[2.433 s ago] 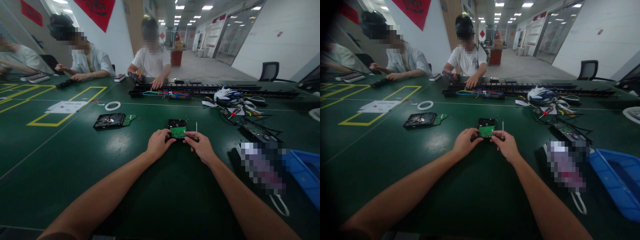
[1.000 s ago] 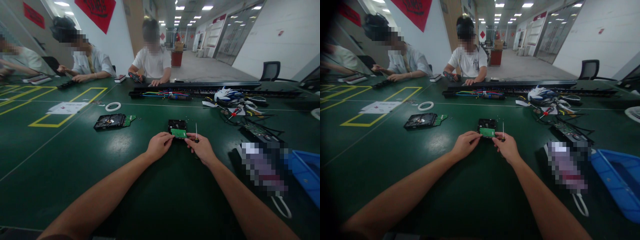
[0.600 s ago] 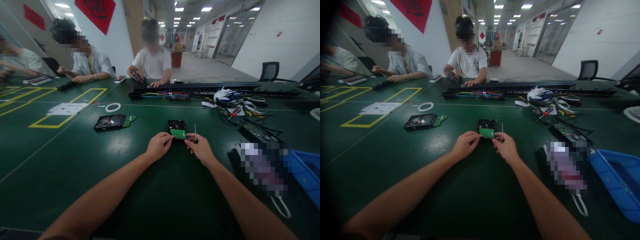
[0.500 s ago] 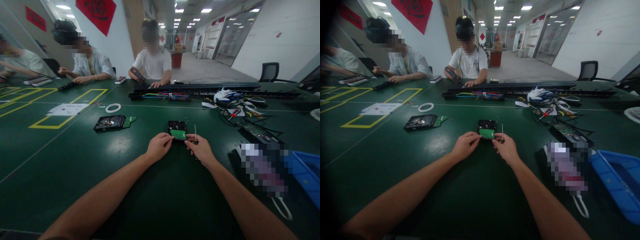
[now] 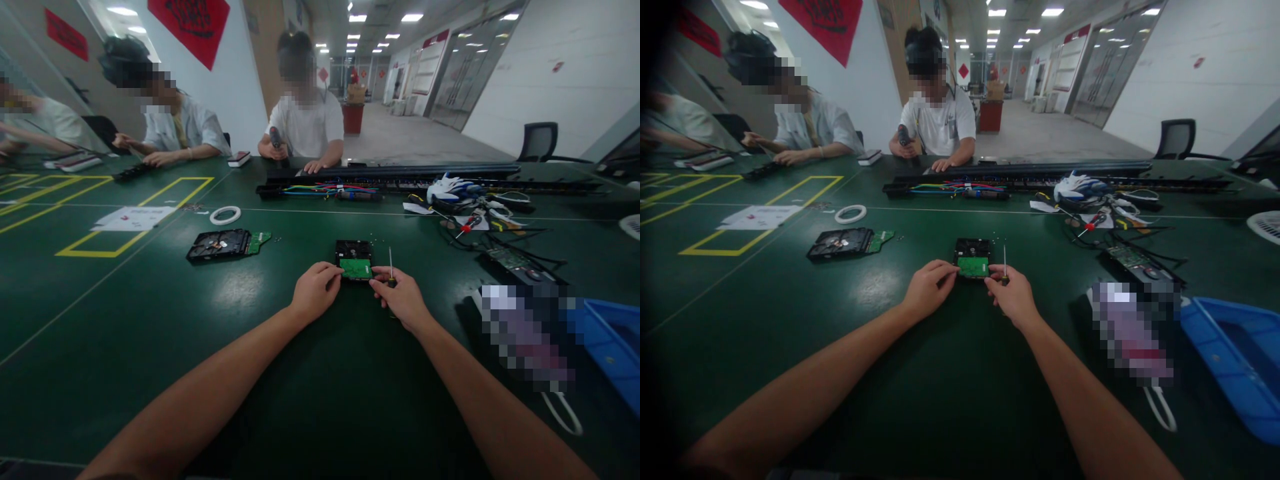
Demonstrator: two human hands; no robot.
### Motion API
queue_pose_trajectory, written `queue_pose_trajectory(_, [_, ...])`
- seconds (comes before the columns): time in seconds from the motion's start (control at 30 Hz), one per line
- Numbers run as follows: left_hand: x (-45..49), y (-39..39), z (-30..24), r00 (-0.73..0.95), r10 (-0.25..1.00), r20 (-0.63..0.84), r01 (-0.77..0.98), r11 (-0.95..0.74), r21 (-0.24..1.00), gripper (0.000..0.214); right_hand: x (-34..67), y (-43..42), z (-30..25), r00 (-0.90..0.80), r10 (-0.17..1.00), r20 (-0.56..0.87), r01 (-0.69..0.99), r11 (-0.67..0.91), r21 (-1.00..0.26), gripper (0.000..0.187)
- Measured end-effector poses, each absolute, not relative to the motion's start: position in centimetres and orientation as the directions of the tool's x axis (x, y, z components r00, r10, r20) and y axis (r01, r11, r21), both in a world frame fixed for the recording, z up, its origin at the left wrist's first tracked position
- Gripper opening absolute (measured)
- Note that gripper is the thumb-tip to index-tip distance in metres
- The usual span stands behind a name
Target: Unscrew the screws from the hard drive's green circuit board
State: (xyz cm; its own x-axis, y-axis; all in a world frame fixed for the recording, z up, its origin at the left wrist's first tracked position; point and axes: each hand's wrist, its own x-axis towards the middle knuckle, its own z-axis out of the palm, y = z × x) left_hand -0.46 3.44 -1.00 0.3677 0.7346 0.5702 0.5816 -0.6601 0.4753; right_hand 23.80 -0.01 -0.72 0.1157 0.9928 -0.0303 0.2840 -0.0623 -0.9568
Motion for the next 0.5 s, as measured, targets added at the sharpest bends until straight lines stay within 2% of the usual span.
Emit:
queue_pose_trajectory(0.27, [-0.58, 3.72, -1.1, 0.31, 0.798, 0.516, 0.689, -0.563, 0.456, 0.03, 23.85, 0.07, -0.78, 0.123, 0.992, -0.029, 0.279, -0.063, -0.958, 0.05])
queue_pose_trajectory(0.5, [-0.31, 3.38, -0.86, 0.459, 0.736, 0.497, 0.671, -0.654, 0.349, 0.041, 24.0, 0.08, -1.12, 0.131, 0.991, -0.021, 0.286, -0.058, -0.956, 0.048])
